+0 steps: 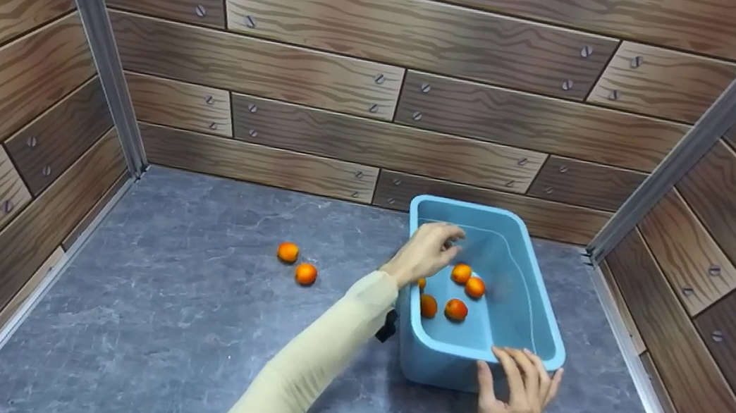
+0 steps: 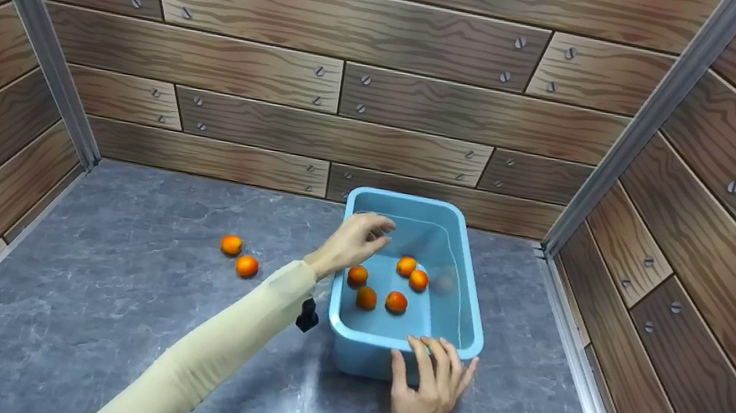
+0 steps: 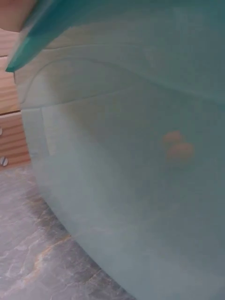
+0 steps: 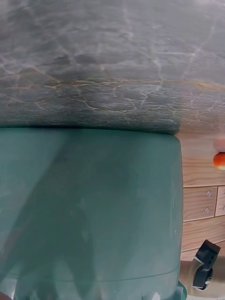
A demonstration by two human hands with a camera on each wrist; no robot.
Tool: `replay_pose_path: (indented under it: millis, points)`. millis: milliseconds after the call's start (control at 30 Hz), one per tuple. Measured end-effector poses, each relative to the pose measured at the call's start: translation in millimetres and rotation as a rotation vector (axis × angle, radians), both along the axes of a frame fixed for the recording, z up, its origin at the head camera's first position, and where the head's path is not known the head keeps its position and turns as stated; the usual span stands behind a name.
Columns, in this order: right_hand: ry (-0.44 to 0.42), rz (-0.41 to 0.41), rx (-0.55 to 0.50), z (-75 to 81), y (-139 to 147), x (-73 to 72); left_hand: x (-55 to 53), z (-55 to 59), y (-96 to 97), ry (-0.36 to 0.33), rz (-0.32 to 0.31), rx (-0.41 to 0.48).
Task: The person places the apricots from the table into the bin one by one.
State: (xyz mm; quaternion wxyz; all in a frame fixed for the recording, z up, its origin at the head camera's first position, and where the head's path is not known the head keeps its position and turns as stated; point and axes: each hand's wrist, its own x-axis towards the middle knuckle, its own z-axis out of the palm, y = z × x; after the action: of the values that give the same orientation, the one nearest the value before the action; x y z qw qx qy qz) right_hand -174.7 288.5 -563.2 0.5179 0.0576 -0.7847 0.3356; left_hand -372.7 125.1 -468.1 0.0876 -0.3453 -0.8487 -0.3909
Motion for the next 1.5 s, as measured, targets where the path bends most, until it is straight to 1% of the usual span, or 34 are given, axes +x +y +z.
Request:
replay_pose_path:
  millis: [133,233,300,367,500,600,700,900,967,1033,1067,1133,1200,1267,1300,1367,1500]
  points:
    - [0.003,-0.011,-0.002,-0.7,2.0,0.8,3.0,-4.0,-9.4,-0.045,-0.051,0.088]
    - [0.006,-0.020,-0.002,-1.7,2.6,1.7,8.8,-8.0,-17.2,-0.089,-0.070,0.184]
    - [0.006,-0.022,0.000,-1.9,2.4,1.4,13.3,-10.3,-22.8,-0.086,-0.076,0.241]
    - [0.005,-0.020,0.000,-1.7,1.7,0.1,17.4,-12.5,-28.8,-0.068,-0.077,0.292]
    - [0.004,-0.011,0.002,-0.7,-0.6,-2.9,21.5,-18.8,-41.6,0.003,-0.030,0.361]
    - [0.004,-0.010,0.001,-0.3,-1.3,-2.7,23.0,-24.8,-50.2,0.027,0.011,0.410]
    - [0.000,-0.011,-0.001,0.3,-1.5,-2.6,23.6,-29.5,-60.1,0.007,0.032,0.471]
    - [0.008,-0.003,0.002,0.3,-0.9,-3.1,20.9,-38.5,-79.7,-0.090,0.039,0.578]
    - [0.006,0.001,0.004,-0.2,-1.1,-2.8,21.1,-42.0,-86.4,-0.110,0.047,0.587]
    - [0.001,0.000,0.004,-0.5,-1.3,-2.3,22.1,-46.0,-93.7,-0.131,0.056,0.578]
    - [-0.002,-0.002,0.004,-0.5,-1.3,-2.2,23.9,-46.5,-97.4,-0.135,0.062,0.566]
    - [-0.005,-0.004,0.003,-0.4,-1.3,-1.9,31.1,-44.2,-106.4,-0.144,0.074,0.545]
    - [-0.006,-0.008,0.004,-0.3,-1.3,-1.7,31.5,-49.9,-115.9,-0.159,0.084,0.540]
    - [-0.004,-0.009,0.006,-0.1,-1.4,-1.9,33.0,-53.2,-124.4,-0.168,0.102,0.536]
    - [-0.003,-0.009,0.006,-0.1,-1.4,-2.0,31.6,-57.8,-129.2,-0.174,0.107,0.538]
    - [0.001,-0.008,0.007,0.0,-1.4,-2.5,25.0,-70.4,-137.7,-0.183,0.121,0.537]
    - [0.007,-0.005,0.006,0.7,-1.4,-4.1,21.7,-81.6,-159.5,-0.202,0.143,0.526]
